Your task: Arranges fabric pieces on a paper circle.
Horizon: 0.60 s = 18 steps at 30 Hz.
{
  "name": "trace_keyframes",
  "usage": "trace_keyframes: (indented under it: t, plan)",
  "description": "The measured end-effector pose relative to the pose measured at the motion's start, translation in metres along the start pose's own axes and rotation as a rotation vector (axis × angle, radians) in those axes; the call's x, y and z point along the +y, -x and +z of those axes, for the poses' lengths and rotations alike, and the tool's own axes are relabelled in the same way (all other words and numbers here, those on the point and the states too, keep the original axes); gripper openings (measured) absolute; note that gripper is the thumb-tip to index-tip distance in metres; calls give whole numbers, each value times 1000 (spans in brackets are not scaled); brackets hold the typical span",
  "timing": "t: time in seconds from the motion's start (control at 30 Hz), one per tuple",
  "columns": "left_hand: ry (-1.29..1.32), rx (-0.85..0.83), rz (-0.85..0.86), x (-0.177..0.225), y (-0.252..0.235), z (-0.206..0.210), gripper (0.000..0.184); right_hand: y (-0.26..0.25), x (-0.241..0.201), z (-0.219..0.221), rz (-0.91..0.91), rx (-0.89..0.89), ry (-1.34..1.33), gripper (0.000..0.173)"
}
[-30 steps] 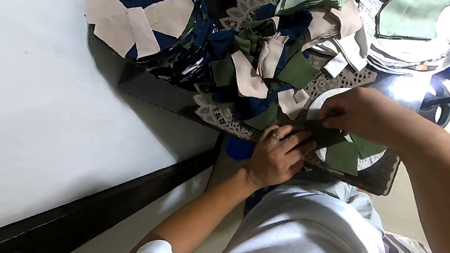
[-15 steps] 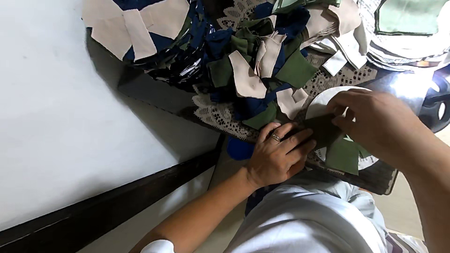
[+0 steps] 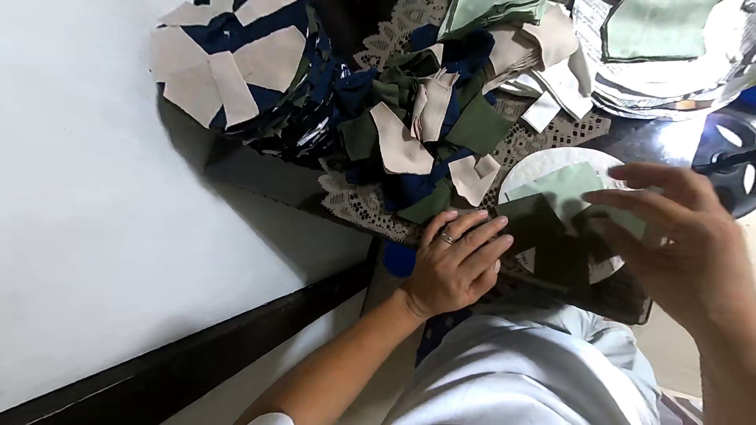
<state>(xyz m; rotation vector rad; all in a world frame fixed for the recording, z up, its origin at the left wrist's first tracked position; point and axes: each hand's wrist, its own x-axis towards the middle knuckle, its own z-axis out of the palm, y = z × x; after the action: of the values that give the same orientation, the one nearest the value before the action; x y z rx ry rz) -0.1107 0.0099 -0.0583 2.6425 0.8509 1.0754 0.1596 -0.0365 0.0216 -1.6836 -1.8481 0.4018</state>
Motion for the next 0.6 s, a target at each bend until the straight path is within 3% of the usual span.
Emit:
trace_keyframes:
  t: [0.13,0.23,0.43,0.6]
  plan:
    - [176,10,-244,10,-12,-11,20,38,33,-10,106,285,-131,22]
    - [160,-3,-348,22,-28,-16,17,58,41,-3,198,433,-234,21]
    - [27,-154,-282,31,-54,0,27,67,19,20,228,545,-375,18]
    - [-3,-194,-215,29,-62,11,25,67,-5,29,139,496,-67,19]
